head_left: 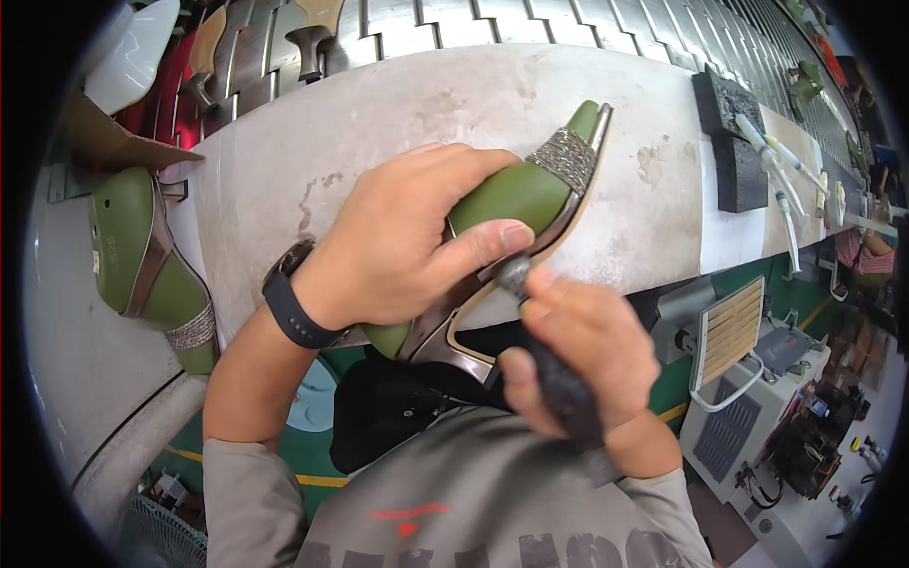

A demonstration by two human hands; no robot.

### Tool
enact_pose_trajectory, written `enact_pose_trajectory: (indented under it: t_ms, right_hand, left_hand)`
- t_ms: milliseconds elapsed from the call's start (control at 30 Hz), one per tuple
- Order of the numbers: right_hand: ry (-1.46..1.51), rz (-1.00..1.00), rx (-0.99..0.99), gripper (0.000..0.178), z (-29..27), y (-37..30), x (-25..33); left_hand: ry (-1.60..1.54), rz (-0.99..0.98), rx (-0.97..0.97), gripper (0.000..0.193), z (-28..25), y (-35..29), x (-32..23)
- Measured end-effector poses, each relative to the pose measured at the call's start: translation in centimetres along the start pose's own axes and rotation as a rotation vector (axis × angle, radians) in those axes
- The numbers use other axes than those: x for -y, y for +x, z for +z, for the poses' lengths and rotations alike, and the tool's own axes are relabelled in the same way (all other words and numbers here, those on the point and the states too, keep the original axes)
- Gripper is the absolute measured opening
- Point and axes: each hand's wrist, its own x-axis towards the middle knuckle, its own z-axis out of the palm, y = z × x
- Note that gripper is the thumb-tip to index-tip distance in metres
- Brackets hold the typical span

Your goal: The person assembles high-heeled shoes by taking lasted shoes and soles from a conveyor, applying glue with a syringe, pressing the soles onto the shoes by hand, and hammering along the edges with a hammer.

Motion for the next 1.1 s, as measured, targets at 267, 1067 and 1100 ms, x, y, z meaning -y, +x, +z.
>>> enact_pose_trajectory:
  t_ms: [267, 1067, 1100]
  right_hand:
    - [0.349, 0.173, 0.052, 0.037, 1.8, -1.3, 0.6]
    - [0.283, 0.116, 0.046, 0.032, 1.0, -1.0, -0.4]
    - [0.274, 0.135, 0.123, 0.031, 0.0, -0.1, -0.4]
  left_hand:
    - [0.037, 0.057, -0.051, 0.048, 0.1, -0.4, 0.1]
    - [0.035, 0.055, -0.108, 0.045, 0.6, -0.3, 0.3]
    - [0.044, 0.072, -0.114, 0.044, 0.9, 0.0, 0.3]
